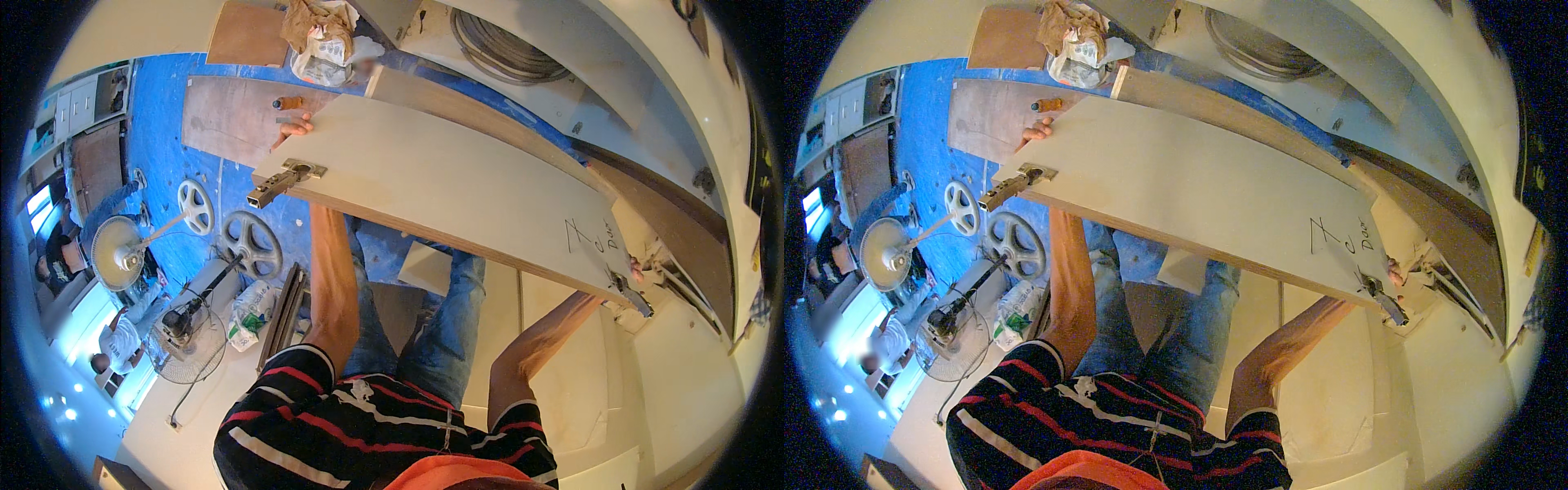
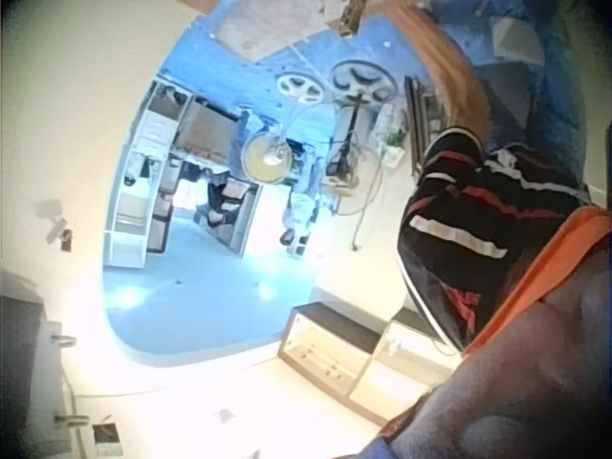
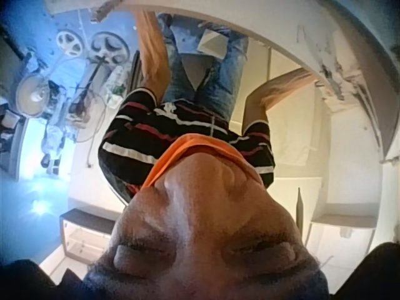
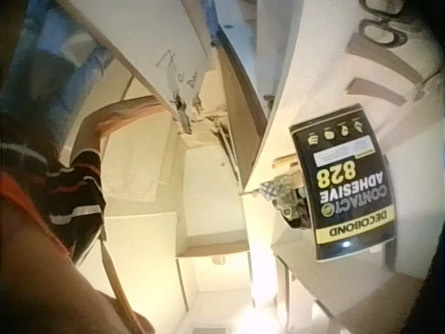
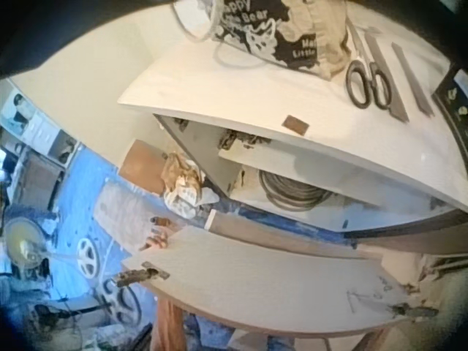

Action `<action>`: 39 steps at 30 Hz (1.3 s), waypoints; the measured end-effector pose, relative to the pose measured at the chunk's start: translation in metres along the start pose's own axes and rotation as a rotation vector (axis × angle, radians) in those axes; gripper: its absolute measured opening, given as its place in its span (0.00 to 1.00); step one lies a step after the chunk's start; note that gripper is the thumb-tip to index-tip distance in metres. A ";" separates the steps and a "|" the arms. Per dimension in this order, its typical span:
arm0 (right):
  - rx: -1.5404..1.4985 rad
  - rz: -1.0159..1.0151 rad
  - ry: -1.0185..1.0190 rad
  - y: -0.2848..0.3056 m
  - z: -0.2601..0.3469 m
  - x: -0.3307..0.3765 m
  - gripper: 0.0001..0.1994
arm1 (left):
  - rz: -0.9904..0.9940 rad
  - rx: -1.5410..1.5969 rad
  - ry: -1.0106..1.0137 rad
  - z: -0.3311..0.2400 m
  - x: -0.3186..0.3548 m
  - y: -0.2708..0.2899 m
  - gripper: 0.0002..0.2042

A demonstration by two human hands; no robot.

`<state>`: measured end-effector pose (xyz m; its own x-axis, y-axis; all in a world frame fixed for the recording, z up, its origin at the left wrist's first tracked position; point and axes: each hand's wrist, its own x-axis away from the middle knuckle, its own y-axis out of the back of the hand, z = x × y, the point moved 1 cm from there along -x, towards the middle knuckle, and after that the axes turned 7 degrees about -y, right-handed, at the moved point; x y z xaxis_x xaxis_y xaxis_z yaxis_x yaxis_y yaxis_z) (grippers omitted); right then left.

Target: The person sands a wooden panel, marks it with a pencil, and applies glue to the edges of a white cabinet door. The person then places the panel aside and walks around the room.

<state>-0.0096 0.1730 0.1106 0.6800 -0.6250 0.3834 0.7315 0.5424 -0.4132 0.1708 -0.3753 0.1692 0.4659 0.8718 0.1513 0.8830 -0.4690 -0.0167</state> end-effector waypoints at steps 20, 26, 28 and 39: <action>0.203 0.453 -0.646 0.045 0.083 0.008 0.40 | 0.666 0.150 0.733 -0.003 -0.178 -0.023 0.30; 0.891 0.015 -1.129 0.105 0.016 -0.046 0.34 | 0.927 -0.501 0.748 0.108 -0.176 0.010 0.27; 0.876 0.013 -0.806 0.119 -0.015 -0.045 0.31 | 0.798 -0.503 0.558 0.139 -0.160 0.022 0.29; 0.862 -0.284 -0.368 0.097 -0.021 -0.039 0.26 | 0.448 -0.459 0.524 0.132 -0.151 -0.058 0.30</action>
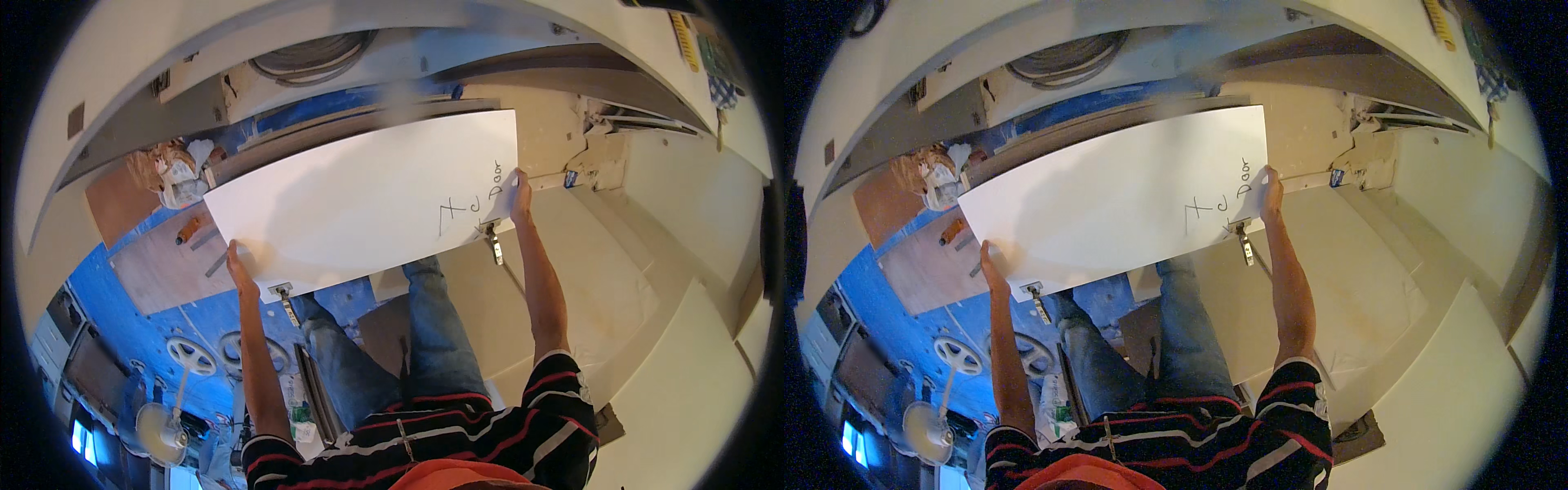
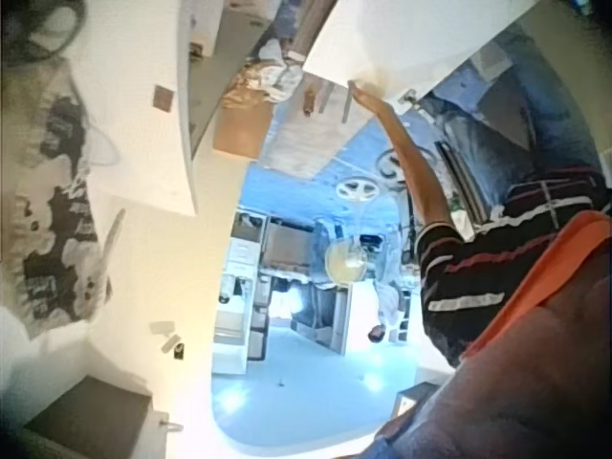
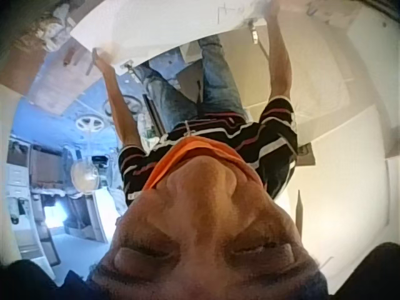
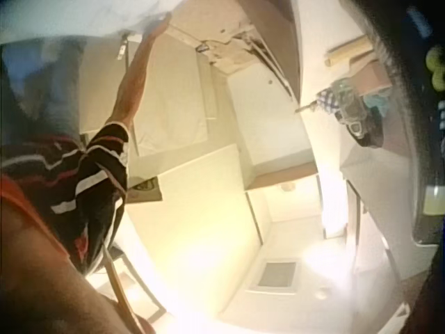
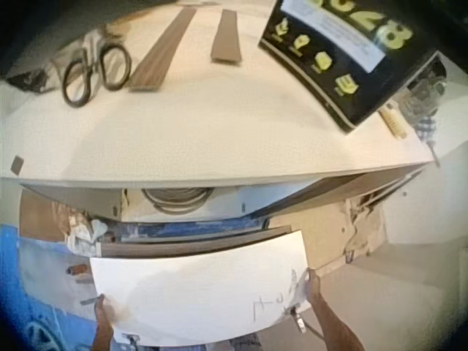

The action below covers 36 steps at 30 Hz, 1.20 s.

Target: The person sands a wooden panel, marks it with a pencil, and applies glue to the edges of a white cabinet door. The person then places the panel aside and walks around the room.

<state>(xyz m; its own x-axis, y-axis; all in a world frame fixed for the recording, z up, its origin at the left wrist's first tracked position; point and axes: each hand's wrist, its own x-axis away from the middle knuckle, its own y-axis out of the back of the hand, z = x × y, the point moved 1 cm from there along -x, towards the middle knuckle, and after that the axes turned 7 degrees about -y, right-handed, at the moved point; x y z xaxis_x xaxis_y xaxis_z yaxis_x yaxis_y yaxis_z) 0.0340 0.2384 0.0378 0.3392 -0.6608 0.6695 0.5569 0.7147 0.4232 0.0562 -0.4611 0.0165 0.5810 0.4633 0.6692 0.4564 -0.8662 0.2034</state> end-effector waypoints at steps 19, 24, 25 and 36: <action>0.552 -0.012 0.295 0.048 -0.067 -0.134 0.25 | -0.334 -1.982 -1.228 0.044 -0.026 -0.008 0.24; 0.663 0.087 0.484 0.059 -0.021 -0.100 0.28 | -0.350 -0.729 -0.768 -0.067 0.058 -0.021 0.24; 0.729 -0.024 0.612 0.049 -0.018 -0.077 0.28 | -0.362 -0.642 -0.774 -0.082 0.069 -0.011 0.24; 0.688 0.450 1.312 -0.281 -0.029 0.263 0.22 | -0.348 -0.436 -0.348 0.060 0.029 0.145 0.27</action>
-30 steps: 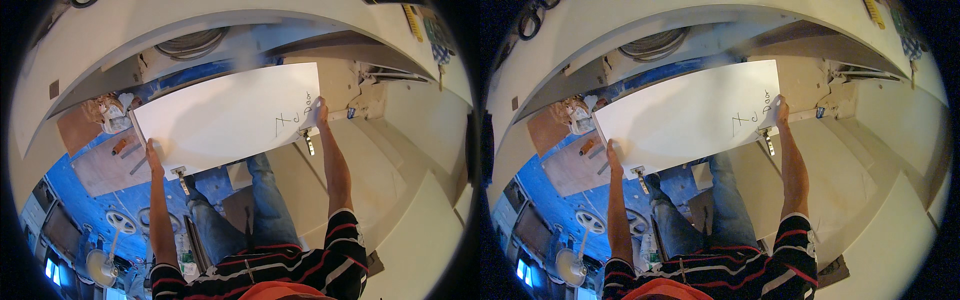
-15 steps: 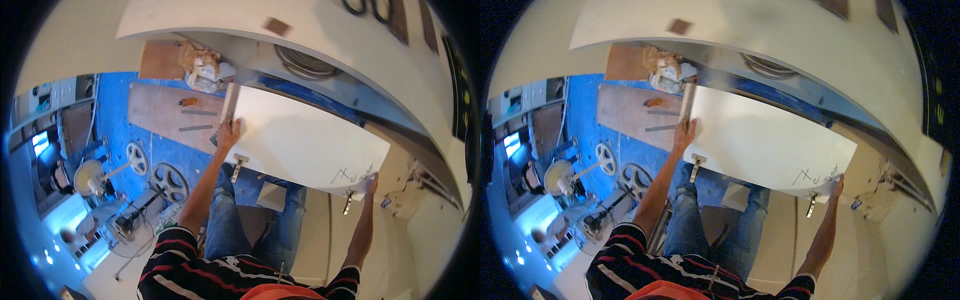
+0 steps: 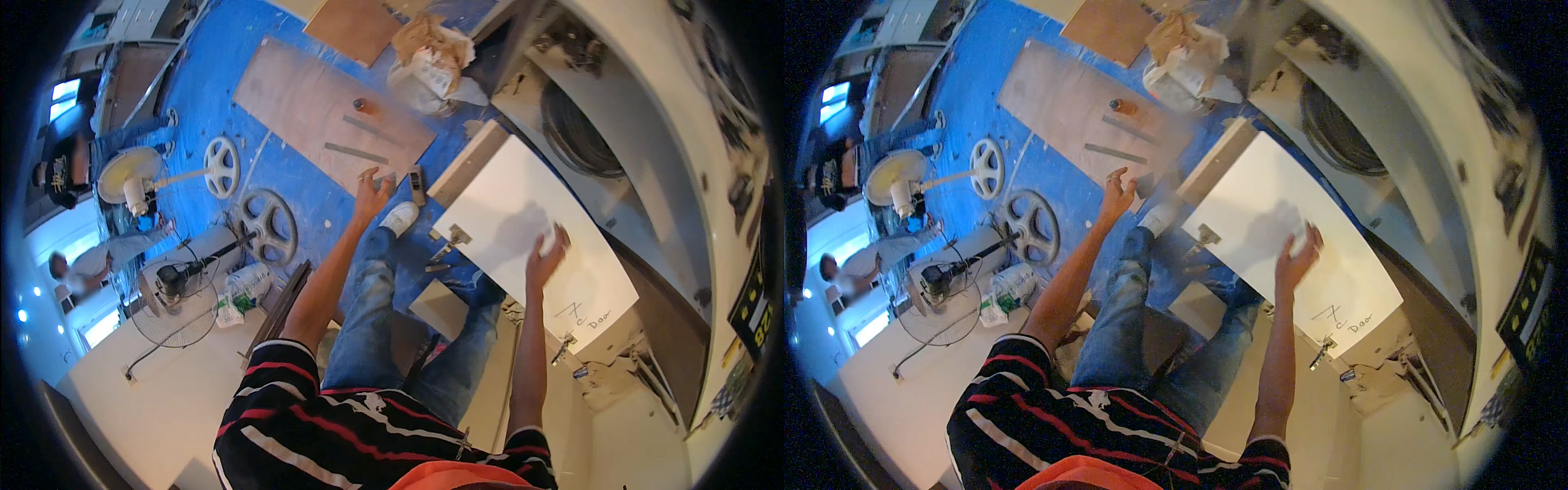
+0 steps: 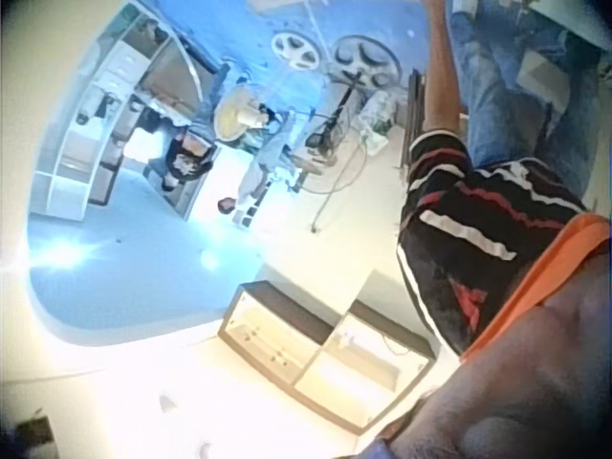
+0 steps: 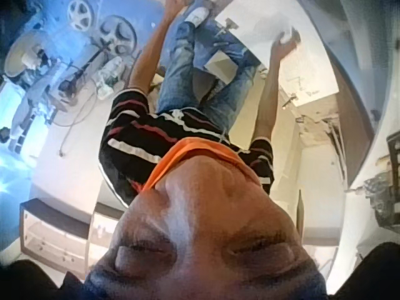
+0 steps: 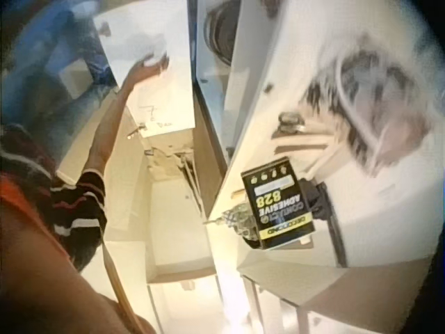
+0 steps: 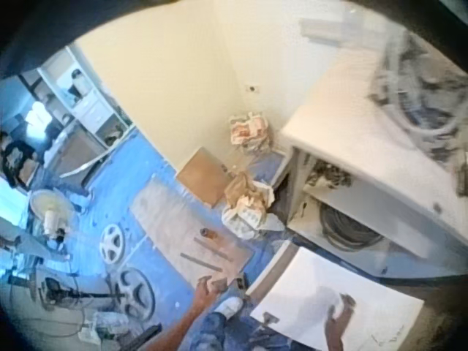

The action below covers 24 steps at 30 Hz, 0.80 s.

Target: The person sands a wooden panel, marks it with a pencil, and applies glue to the edges of a white cabinet door. The person then places the panel aside and walks around the room.

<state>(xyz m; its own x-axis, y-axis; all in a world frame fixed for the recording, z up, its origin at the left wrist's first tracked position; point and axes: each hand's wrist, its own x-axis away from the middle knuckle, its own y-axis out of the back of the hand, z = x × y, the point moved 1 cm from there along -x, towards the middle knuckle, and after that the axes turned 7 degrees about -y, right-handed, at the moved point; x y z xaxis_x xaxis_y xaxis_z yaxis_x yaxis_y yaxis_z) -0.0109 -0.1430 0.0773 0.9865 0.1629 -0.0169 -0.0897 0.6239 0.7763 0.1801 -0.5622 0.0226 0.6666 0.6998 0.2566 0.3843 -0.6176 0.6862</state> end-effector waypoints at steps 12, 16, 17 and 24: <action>0.124 -0.225 0.183 -0.174 0.115 -0.070 0.20 | 0.086 0.097 0.127 0.218 -0.134 -0.004 0.30; 0.287 -0.189 0.223 -0.181 0.111 -0.068 0.21 | 0.032 -0.013 -0.023 0.273 -0.211 -0.034 0.34; 0.291 -0.167 0.202 -0.182 0.111 -0.068 0.22 | 0.027 0.004 0.027 0.282 -0.231 -0.044 0.36; 0.289 -0.093 0.119 -0.189 0.116 -0.066 0.26 | -0.328 0.161 0.006 0.300 -0.340 -0.104 0.42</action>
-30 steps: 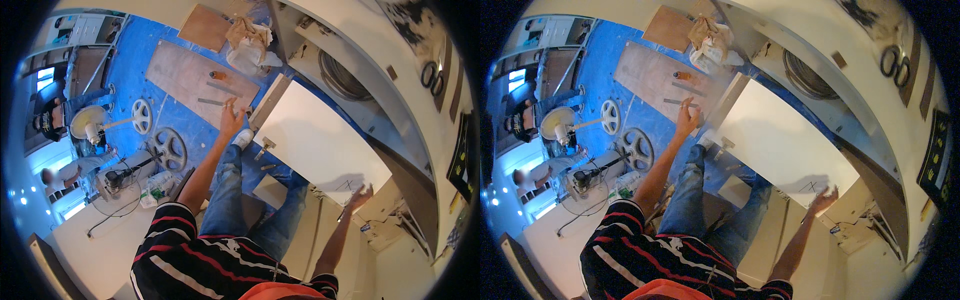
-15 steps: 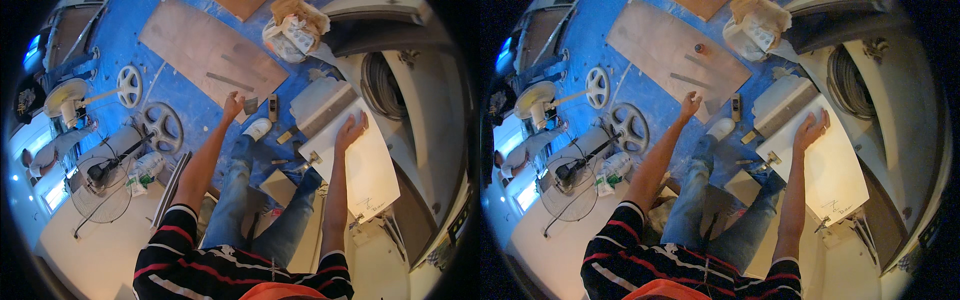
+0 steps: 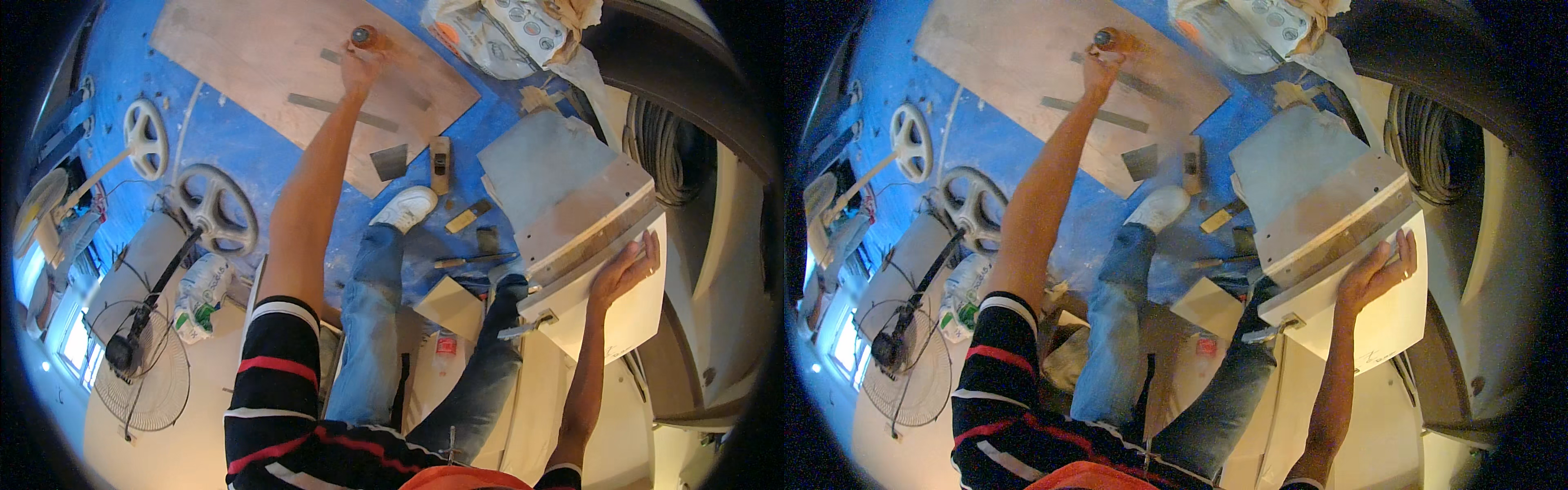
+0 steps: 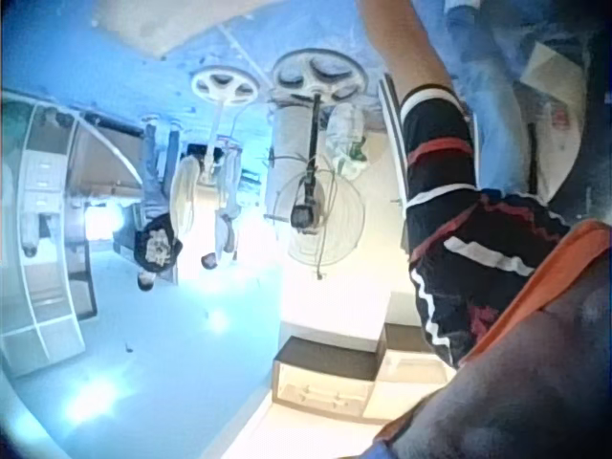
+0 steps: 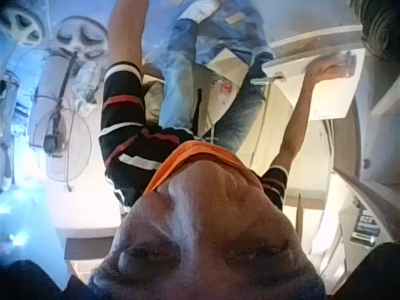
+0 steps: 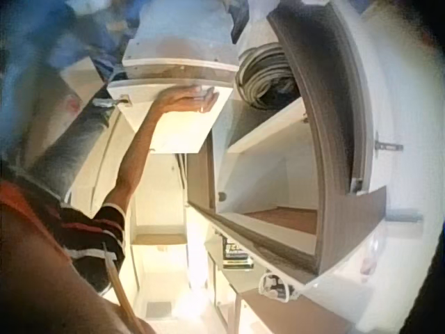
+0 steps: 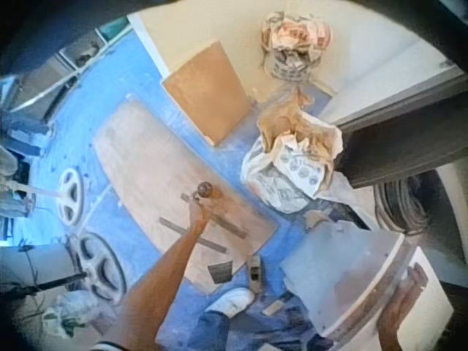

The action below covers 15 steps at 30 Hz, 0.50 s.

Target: The person sands a wooden panel, marks it with a pencil, and applies glue to the edges of a white cabinet door. The person then places the panel aside and walks around the room.

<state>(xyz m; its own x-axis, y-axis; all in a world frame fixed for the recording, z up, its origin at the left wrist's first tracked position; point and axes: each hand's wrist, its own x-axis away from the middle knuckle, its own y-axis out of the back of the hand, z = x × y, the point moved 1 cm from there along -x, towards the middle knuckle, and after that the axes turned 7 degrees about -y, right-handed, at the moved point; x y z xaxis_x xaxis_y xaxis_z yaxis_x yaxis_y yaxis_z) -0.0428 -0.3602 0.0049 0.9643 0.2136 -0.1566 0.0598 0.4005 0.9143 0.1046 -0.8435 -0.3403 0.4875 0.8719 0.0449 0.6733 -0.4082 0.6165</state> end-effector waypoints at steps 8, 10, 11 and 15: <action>-0.016 -0.018 -0.037 -0.004 -0.014 0.001 0.25 | -0.015 -0.033 -0.055 0.016 -0.029 -0.015 0.21; 0.009 -0.041 -0.105 -0.005 -0.019 0.001 0.20 | 0.077 0.172 0.029 0.014 -0.025 -0.008 0.29; 0.009 -0.014 -0.098 -0.003 -0.020 0.002 0.19 | 0.041 -0.045 0.004 0.009 -0.009 0.000 0.29; 0.023 -0.043 -0.125 0.002 -0.018 0.000 0.14 | 0.366 0.218 -0.070 -0.046 0.052 0.045 0.26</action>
<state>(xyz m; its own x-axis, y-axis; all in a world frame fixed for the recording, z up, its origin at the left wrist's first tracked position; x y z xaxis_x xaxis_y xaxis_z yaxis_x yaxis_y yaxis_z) -0.0471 -0.3428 0.0003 0.9853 0.0830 -0.1493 0.1063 0.3863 0.9162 0.1346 -0.8037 -0.2743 0.7475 0.6418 0.1716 0.5472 -0.7412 0.3889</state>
